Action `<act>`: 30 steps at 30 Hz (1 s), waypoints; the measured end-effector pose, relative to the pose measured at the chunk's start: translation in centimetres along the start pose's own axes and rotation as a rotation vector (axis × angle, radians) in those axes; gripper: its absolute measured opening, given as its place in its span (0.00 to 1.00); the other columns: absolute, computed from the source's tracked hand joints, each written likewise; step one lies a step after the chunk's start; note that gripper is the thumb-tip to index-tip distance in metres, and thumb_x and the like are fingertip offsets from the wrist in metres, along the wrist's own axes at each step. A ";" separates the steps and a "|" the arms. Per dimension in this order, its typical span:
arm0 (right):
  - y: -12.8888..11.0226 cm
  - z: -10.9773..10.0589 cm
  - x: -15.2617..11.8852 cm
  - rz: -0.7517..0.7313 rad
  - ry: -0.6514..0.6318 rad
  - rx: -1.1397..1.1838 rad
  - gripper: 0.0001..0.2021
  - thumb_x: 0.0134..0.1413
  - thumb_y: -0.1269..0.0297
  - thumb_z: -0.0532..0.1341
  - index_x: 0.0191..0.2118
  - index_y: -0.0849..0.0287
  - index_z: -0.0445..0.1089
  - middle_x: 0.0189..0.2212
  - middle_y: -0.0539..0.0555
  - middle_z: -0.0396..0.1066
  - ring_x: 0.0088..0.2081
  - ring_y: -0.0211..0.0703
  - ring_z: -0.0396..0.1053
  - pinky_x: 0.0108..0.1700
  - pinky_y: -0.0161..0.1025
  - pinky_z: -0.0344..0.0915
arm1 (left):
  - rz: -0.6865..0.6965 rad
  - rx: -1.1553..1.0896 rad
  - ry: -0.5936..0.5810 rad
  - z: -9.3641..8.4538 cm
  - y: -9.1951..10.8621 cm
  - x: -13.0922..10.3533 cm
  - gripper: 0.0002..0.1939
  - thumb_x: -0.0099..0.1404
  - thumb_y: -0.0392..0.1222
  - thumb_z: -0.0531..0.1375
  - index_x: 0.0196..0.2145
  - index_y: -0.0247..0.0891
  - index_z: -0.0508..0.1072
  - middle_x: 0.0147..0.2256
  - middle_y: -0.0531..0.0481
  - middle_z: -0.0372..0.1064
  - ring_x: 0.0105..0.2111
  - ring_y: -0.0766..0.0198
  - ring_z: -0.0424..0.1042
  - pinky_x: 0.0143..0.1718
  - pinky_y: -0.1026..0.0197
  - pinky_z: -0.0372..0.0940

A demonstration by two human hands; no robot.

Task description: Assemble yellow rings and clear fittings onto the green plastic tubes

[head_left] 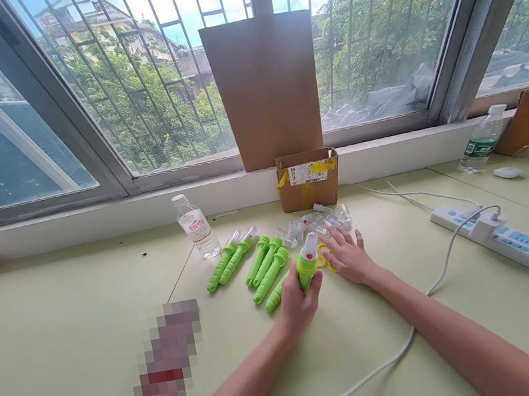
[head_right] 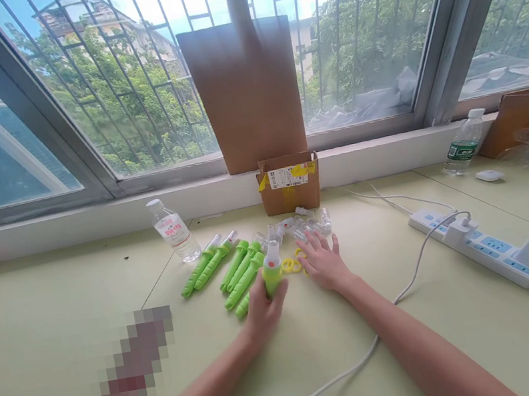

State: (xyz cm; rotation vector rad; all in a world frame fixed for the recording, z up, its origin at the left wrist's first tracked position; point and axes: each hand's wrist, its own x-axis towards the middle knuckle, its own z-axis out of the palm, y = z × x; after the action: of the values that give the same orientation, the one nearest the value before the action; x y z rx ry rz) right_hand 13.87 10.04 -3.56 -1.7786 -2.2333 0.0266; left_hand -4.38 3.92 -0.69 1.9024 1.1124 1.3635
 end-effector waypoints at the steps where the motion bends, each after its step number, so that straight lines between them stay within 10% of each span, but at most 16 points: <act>1: 0.0 0.0 0.0 0.001 -0.009 0.005 0.24 0.63 0.52 0.39 0.63 0.46 0.49 0.66 0.51 0.41 0.66 0.51 0.34 0.60 0.65 0.29 | 0.003 0.004 0.002 0.0 0.0 0.0 0.09 0.62 0.46 0.55 0.32 0.37 0.61 0.23 0.56 0.55 0.21 0.70 0.54 0.23 0.65 0.52; 17: 0.3 0.5 0.3 0.014 -0.029 -0.022 0.26 0.63 0.49 0.38 0.64 0.48 0.48 0.66 0.54 0.38 0.66 0.53 0.30 0.58 0.68 0.22 | -0.043 0.028 -0.036 0.0 0.0 0.0 0.10 0.63 0.47 0.55 0.32 0.37 0.61 0.21 0.57 0.55 0.20 0.70 0.53 0.22 0.65 0.50; 30: 0.1 0.3 0.2 0.044 0.090 -0.018 0.22 0.61 0.50 0.44 0.56 0.46 0.61 0.58 0.58 0.55 0.63 0.55 0.43 0.58 0.67 0.25 | -0.071 0.008 -0.046 0.0 0.5 0.0 0.11 0.62 0.48 0.55 0.30 0.38 0.59 0.19 0.60 0.50 0.19 0.71 0.50 0.22 0.65 0.48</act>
State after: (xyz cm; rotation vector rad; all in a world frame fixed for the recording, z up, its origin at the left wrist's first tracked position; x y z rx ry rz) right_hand 13.85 10.34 -3.81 -1.8008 -2.1386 -0.0636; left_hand -4.21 3.72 -0.31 1.8725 1.1530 1.2729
